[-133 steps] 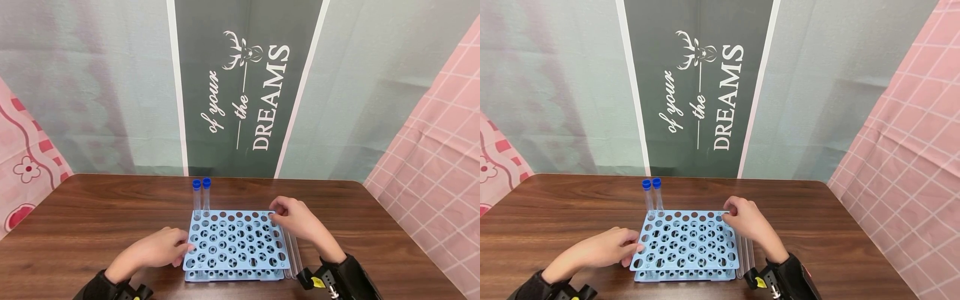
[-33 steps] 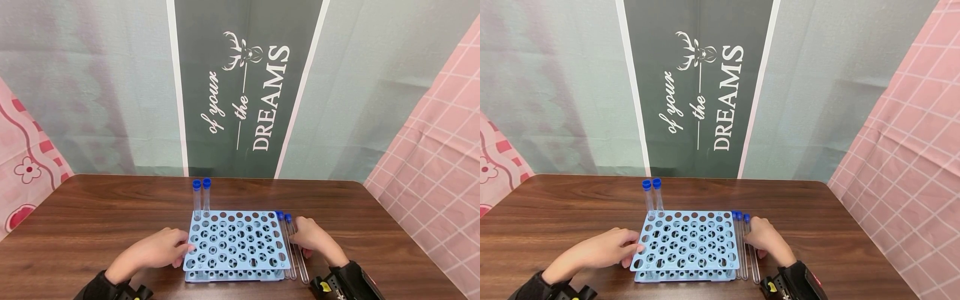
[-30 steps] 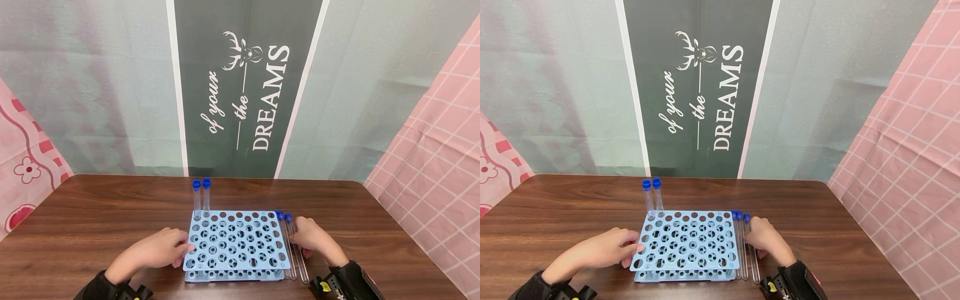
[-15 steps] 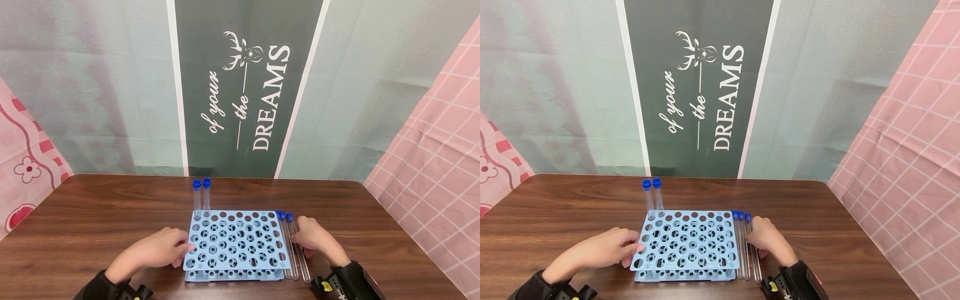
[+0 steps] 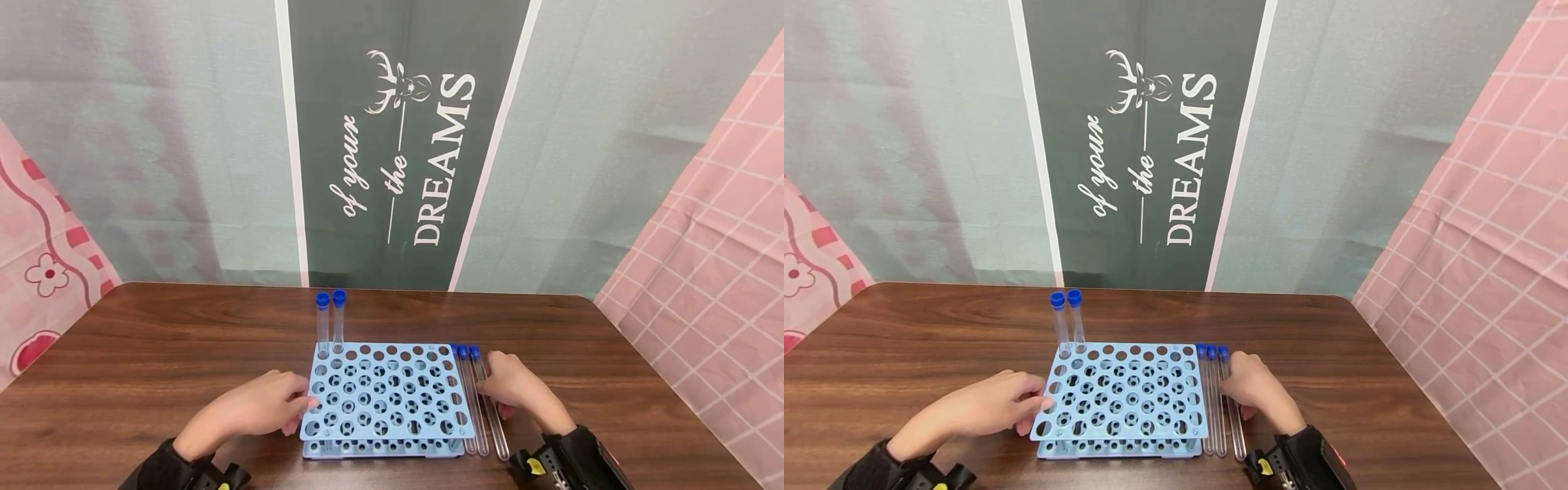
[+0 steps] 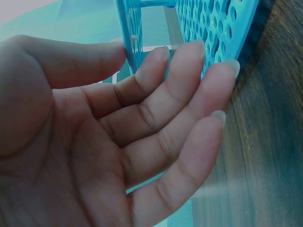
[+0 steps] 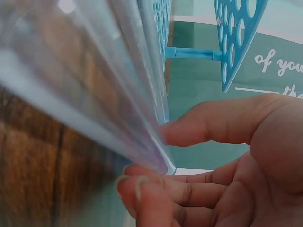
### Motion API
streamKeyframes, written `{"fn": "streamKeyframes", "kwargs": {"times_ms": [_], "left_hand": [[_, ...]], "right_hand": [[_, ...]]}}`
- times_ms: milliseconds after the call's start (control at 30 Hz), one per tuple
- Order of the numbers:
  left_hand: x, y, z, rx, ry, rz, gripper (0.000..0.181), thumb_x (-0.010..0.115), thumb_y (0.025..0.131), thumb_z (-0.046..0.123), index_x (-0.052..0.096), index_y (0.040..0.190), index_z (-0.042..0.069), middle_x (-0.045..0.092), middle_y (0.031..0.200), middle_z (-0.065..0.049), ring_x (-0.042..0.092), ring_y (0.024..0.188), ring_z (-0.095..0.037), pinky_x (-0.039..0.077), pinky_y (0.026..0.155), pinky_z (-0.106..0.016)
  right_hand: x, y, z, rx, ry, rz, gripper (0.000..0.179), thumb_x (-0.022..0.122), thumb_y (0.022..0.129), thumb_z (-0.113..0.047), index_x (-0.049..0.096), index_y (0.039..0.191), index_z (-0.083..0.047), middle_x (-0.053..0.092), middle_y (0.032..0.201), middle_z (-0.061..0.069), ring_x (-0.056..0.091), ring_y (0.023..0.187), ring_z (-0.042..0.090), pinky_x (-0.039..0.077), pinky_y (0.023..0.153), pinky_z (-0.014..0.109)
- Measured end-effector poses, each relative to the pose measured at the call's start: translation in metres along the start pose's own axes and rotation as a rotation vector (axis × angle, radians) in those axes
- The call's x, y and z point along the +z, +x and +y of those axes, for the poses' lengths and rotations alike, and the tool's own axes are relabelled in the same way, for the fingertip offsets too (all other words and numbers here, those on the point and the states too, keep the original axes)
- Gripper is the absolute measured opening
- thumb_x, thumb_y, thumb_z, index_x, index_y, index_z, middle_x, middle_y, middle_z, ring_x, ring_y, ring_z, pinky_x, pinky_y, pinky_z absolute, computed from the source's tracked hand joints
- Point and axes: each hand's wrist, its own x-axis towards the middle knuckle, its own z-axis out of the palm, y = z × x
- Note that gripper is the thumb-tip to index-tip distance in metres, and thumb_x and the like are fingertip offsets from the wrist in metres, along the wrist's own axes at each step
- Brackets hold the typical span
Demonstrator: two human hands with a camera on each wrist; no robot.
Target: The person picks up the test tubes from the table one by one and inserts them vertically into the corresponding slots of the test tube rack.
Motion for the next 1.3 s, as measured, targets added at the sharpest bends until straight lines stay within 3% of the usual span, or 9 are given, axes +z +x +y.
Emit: {"fn": "streamKeyframes", "kwargs": {"times_ms": [967,1300], "left_hand": [[0.001,0.000,-0.001,0.002,0.010,0.016,0.027,0.054,0.092,0.023,0.052,0.067,0.013,0.049,0.050,0.009,0.042,0.045,-0.002,0.035,0.047,-0.022],[0.001,0.000,-0.001,0.002,0.000,0.010,0.027,0.053,0.092,0.022,0.052,0.067,0.013,0.049,0.051,0.009,0.041,0.045,-0.002,0.034,0.047,-0.022]], "right_hand": [[-0.012,-0.005,-0.004,-0.009,0.026,0.029,0.016,0.064,0.078,-0.003,0.048,0.082,0.002,0.050,0.049,0.008,0.050,0.033,0.013,0.044,0.036,0.028],[-0.024,-0.013,-0.011,-0.059,0.108,0.071,0.018,0.062,0.079,0.000,0.048,0.090,0.004,0.050,0.045,0.006,0.050,0.033,0.015,0.047,0.039,0.033]]}}
